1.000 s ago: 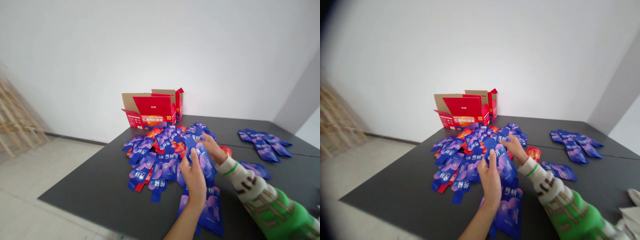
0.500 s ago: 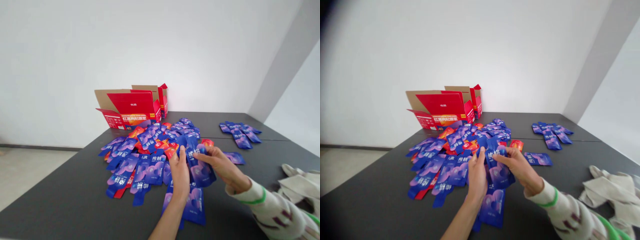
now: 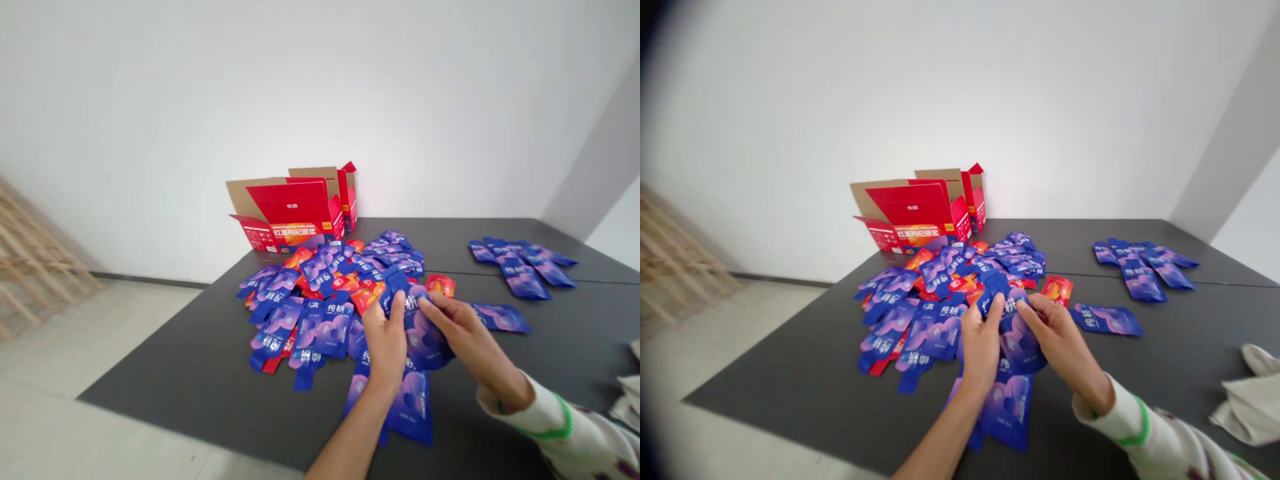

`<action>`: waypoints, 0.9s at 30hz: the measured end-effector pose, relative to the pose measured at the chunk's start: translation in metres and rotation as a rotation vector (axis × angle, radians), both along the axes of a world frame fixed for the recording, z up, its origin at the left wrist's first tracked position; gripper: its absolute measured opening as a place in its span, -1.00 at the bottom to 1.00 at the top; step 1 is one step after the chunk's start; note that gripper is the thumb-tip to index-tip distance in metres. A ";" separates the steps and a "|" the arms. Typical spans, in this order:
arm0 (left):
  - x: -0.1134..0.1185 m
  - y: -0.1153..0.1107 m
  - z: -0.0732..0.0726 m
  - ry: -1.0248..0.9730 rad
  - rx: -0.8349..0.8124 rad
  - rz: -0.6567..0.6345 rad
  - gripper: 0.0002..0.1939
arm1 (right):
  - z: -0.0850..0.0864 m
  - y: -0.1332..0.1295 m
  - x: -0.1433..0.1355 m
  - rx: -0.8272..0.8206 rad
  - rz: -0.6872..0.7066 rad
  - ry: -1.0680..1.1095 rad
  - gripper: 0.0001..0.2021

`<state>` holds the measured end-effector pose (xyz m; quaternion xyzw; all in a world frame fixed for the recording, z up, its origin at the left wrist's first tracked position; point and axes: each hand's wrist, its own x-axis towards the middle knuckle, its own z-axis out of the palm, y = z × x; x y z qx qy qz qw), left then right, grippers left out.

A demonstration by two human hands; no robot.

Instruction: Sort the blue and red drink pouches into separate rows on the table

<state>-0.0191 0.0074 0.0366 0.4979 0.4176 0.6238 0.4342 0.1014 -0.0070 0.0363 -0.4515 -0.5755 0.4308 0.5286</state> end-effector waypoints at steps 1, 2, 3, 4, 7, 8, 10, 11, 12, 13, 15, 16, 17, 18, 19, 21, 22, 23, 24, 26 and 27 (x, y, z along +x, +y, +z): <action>0.001 0.000 0.000 -0.038 -0.013 -0.012 -0.69 | -0.003 0.000 0.001 0.031 -0.025 -0.012 -0.59; 0.001 0.001 -0.001 -0.073 -0.028 -0.031 -0.70 | -0.005 0.000 0.001 0.064 -0.064 -0.024 -0.59; 0.002 0.001 -0.001 -0.106 -0.042 -0.048 -0.71 | -0.008 0.000 0.000 0.089 -0.101 -0.026 -0.60; 0.003 0.001 -0.001 -0.128 -0.054 -0.059 -0.72 | -0.010 0.000 -0.001 0.102 -0.132 -0.014 -0.61; 0.005 -0.001 -0.002 -0.125 -0.060 -0.047 -0.72 | -0.015 -0.001 -0.006 0.149 -0.174 0.055 -0.64; 0.005 -0.002 -0.002 -0.106 -0.058 -0.031 -0.72 | -0.015 -0.001 -0.008 0.181 -0.182 0.065 -0.65; 0.005 -0.004 -0.002 -0.072 -0.062 0.005 -0.71 | -0.015 -0.001 -0.010 0.254 -0.200 0.045 -0.70; 0.005 -0.004 -0.001 -0.063 -0.062 0.015 -0.71 | -0.014 -0.001 -0.010 0.279 -0.200 0.014 -0.73; 0.005 -0.005 -0.001 -0.057 -0.059 0.014 -0.70 | -0.013 -0.001 -0.010 0.296 -0.200 -0.030 -0.75; 0.004 -0.006 -0.001 -0.052 -0.050 0.007 -0.69 | -0.011 -0.001 -0.009 0.304 -0.199 -0.078 -0.75; 0.004 -0.008 -0.001 -0.036 -0.025 -0.014 -0.65 | -0.008 -0.002 -0.007 0.294 -0.187 -0.144 -0.70; 0.005 -0.008 -0.001 -0.026 -0.015 -0.025 -0.64 | -0.007 -0.003 -0.007 0.275 -0.171 -0.138 -0.66; 0.005 -0.008 -0.002 -0.017 -0.010 -0.028 -0.64 | -0.006 -0.004 -0.006 0.249 -0.152 -0.103 -0.63; 0.005 -0.008 -0.002 -0.010 -0.010 -0.026 -0.63 | -0.005 -0.004 -0.006 0.221 -0.136 -0.046 -0.60; 0.005 -0.008 -0.003 -0.002 -0.015 -0.028 -0.63 | -0.004 -0.005 -0.007 0.186 -0.120 0.020 -0.59; 0.005 -0.007 -0.004 0.012 -0.035 -0.051 -0.62 | -0.004 -0.007 -0.008 0.120 -0.098 0.134 -0.58; 0.005 -0.006 -0.005 0.019 -0.049 -0.062 -0.61 | -0.004 -0.007 -0.008 0.097 -0.093 0.161 -0.58; 0.005 -0.005 -0.005 0.020 -0.067 -0.067 -0.61 | -0.005 -0.008 -0.009 0.089 -0.087 0.162 -0.60; 0.005 -0.004 -0.005 0.018 -0.086 -0.061 -0.61 | -0.006 -0.008 -0.009 0.095 -0.083 0.139 -0.62; 0.005 -0.003 -0.005 0.011 -0.125 -0.027 -0.61 | -0.009 -0.010 -0.010 0.139 -0.096 0.058 -0.66; 0.005 -0.003 -0.005 0.015 -0.136 -0.011 -0.61 | -0.010 -0.012 -0.011 0.162 -0.110 0.030 -0.68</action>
